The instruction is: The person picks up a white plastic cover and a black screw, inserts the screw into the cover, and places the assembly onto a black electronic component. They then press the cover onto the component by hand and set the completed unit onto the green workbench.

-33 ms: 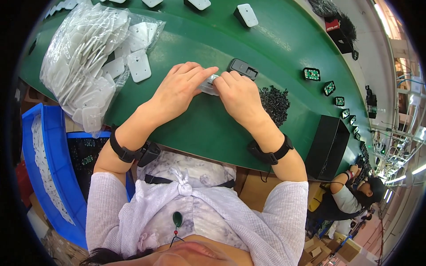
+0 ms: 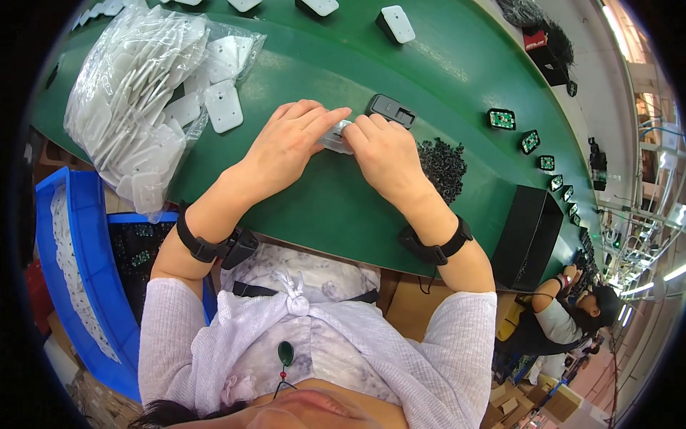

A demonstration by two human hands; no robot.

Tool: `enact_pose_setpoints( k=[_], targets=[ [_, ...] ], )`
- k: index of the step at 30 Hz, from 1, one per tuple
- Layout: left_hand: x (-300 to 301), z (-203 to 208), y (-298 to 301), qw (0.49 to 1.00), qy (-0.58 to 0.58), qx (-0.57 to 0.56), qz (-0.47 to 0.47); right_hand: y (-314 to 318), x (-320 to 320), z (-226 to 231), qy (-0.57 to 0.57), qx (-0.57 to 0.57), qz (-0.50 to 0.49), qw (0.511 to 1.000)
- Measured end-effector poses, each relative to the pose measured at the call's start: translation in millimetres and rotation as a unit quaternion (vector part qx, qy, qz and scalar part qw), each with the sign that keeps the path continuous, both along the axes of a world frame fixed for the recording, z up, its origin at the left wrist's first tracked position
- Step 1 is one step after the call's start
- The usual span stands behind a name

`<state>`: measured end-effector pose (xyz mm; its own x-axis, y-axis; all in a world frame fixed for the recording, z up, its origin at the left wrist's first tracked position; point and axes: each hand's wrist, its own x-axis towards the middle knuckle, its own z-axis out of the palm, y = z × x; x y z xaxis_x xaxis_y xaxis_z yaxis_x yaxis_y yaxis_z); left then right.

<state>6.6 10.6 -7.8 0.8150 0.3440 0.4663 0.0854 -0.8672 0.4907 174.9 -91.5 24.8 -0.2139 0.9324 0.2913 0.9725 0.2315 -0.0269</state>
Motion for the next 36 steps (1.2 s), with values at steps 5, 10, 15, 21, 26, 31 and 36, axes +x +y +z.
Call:
enact_pose_setpoints(
  k=[5, 10, 15, 21, 26, 31, 36],
  targets=[
    [0.4, -0.1, 0.3, 1.0, 0.001, 0.001, 0.003, 0.4, 2.4, 0.0, -0.024, -0.003, 0.003, 1.0],
    [0.5, -1.1, -0.1, 1.0, 0.0, 0.004, 0.008, -1.3, 1.7, -1.3, -0.056, -0.007, 0.003, 0.998],
    [0.2, -0.3, 0.2, 1.0, -0.001, 0.004, 0.007, 0.2, 2.7, 3.0, -0.082, -0.019, 0.007, 0.996],
    [0.1, -1.4, 0.5, 1.0, -0.004, -0.003, 0.007, -0.5, 3.1, 5.4, -0.054, -0.01, 0.009, 0.998],
    [0.4, -1.7, -0.3, 1.0, -0.008, 0.001, 0.007, 0.2, 2.5, 2.5, 0.022, -0.008, 0.006, 1.0],
    [-0.2, -2.4, -2.2, 1.0, -0.006, -0.003, 0.004, 0.5, -0.1, -0.8, 0.07, 0.013, -0.021, 0.997],
    [-0.4, -3.1, -2.1, 1.0, -0.022, -0.01, 0.015, 5.4, -8.6, -4.7, 0.163, 0.009, -0.099, 0.982]
  ],
)
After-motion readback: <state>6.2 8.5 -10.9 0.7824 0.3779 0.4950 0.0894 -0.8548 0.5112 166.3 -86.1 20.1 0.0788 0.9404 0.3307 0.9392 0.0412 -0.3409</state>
